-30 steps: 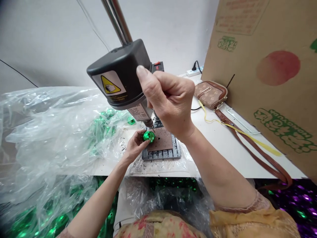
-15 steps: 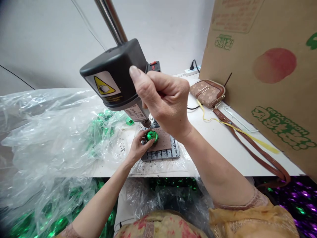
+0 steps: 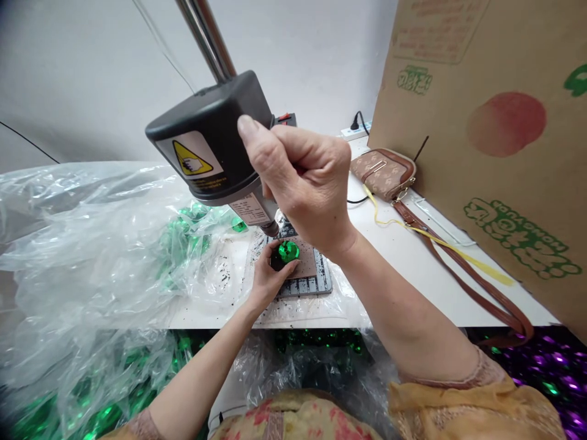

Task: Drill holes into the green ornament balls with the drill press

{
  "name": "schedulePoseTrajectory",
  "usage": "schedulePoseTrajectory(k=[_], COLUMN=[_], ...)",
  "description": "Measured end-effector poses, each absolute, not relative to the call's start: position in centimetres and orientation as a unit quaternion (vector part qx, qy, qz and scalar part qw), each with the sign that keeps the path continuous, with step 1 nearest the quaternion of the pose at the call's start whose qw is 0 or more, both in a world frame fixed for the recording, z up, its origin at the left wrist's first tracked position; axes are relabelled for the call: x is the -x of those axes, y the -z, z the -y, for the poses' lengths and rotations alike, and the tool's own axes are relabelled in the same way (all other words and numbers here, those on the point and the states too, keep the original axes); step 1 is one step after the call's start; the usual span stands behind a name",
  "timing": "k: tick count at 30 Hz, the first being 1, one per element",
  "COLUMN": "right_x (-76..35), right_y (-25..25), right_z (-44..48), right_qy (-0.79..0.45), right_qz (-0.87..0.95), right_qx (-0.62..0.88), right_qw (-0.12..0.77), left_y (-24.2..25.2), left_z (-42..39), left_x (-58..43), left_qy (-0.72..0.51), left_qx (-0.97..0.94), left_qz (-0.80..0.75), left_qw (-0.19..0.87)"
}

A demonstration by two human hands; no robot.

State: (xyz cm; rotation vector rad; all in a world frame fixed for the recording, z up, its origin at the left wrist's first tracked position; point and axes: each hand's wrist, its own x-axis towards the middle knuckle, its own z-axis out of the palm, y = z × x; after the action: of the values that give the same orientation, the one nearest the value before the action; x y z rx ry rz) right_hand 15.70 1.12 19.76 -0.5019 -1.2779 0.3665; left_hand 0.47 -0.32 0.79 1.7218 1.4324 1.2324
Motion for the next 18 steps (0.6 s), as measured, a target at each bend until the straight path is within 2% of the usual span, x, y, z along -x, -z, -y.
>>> schedulePoseTrajectory(k=[8, 18], right_x=[-15.7, -15.4], right_y=[-19.8, -17.5], right_z=[-1.1, -0.3], right_qy=[-0.176, -0.132], right_qz=[0.573, 0.569], right_qx=[0.203, 0.136], right_qw=[0.774, 0.800], left_y=[-0.2, -0.6], left_z=[-0.3, 0.1], left_x=[-0.3, -0.5], left_qy=[-0.463, -0.460], left_qx=[-0.630, -0.653], left_qz=[-0.538, -0.526], left_qw=[0.315, 0.292])
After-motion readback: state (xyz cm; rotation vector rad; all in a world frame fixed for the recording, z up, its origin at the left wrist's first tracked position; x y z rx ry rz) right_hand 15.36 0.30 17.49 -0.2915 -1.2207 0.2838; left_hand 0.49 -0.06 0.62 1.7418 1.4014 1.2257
